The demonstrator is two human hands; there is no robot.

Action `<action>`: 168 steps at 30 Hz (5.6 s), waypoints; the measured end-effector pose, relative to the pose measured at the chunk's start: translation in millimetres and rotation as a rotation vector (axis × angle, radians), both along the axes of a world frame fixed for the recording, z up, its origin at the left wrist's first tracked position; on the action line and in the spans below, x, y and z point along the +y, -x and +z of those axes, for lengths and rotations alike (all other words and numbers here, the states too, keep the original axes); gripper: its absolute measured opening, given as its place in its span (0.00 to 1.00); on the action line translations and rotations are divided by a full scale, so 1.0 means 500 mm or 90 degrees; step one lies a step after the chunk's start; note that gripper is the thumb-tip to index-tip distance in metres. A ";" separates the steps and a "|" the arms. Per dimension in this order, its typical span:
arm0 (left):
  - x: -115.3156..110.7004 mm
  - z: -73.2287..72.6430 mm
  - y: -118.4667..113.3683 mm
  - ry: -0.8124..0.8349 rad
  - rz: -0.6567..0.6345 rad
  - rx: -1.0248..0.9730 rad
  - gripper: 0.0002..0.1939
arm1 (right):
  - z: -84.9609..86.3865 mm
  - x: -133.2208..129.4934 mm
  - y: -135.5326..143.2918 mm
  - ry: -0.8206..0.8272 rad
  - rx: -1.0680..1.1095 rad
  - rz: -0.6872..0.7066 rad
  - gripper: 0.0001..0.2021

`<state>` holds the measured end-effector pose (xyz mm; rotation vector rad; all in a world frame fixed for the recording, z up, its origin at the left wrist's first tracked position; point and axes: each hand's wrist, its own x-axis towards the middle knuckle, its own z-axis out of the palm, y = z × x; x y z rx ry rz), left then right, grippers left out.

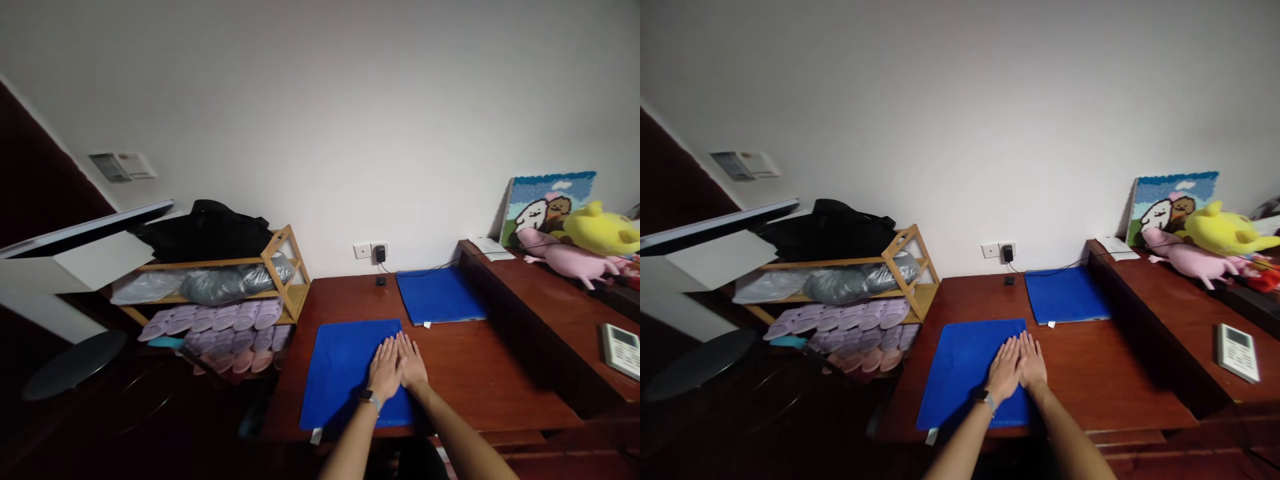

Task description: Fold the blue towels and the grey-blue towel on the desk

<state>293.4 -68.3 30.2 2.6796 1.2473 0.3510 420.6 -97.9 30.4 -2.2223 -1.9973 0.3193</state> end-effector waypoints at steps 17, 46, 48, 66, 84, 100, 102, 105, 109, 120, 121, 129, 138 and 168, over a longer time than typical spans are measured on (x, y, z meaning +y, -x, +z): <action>-0.015 -0.019 0.468 -0.030 0.283 0.097 0.37 | 0.009 0.009 0.013 0.014 0.024 -0.064 0.33; -0.192 -0.012 0.281 0.008 0.240 0.038 0.35 | -0.026 -0.177 0.053 -0.011 -0.016 -0.028 0.34; -0.184 -0.014 0.347 -0.012 0.328 0.055 0.36 | -0.028 -0.178 0.055 -0.013 -0.008 -0.030 0.34; 0.050 0.053 0.246 -0.046 0.154 0.021 0.35 | -0.001 0.072 -0.002 0.013 -0.008 -0.071 0.33; 0.188 -0.023 0.413 -0.021 0.338 0.032 0.35 | -0.024 0.099 0.000 -0.011 -0.013 -0.060 0.33; -0.126 0.022 0.333 -0.152 0.067 -0.054 0.25 | -0.096 -0.259 0.024 -0.194 0.062 0.049 0.30; -0.167 0.026 0.244 -0.134 0.017 -0.012 0.28 | -0.098 -0.259 0.026 -0.202 0.051 0.049 0.29; -0.216 0.011 0.136 -0.089 -0.020 0.019 0.31 | -0.094 -0.256 0.025 -0.200 0.036 0.063 0.29; -0.252 -0.025 0.096 -0.079 0.008 0.021 0.31 | -0.079 -0.259 0.025 -0.175 0.033 0.066 0.29; -0.306 -0.070 0.374 -0.184 0.211 -0.002 0.32 | -0.049 -0.273 0.070 -0.131 0.044 -0.028 0.29; -0.313 -0.074 0.380 -0.186 0.210 -0.003 0.32 | -0.056 -0.277 0.079 -0.140 0.045 -0.041 0.30; -0.314 -0.077 0.352 -0.204 0.222 -0.029 0.33 | -0.086 -0.301 0.093 -0.190 0.059 -0.030 0.32; -0.280 0.006 0.062 -0.051 -0.002 -0.020 0.30 | -0.080 -0.298 0.082 -0.147 0.040 0.005 0.31; -0.297 -0.021 0.120 -0.081 0.093 -0.105 0.26 | -0.060 -0.236 0.061 -0.110 0.027 -0.004 0.30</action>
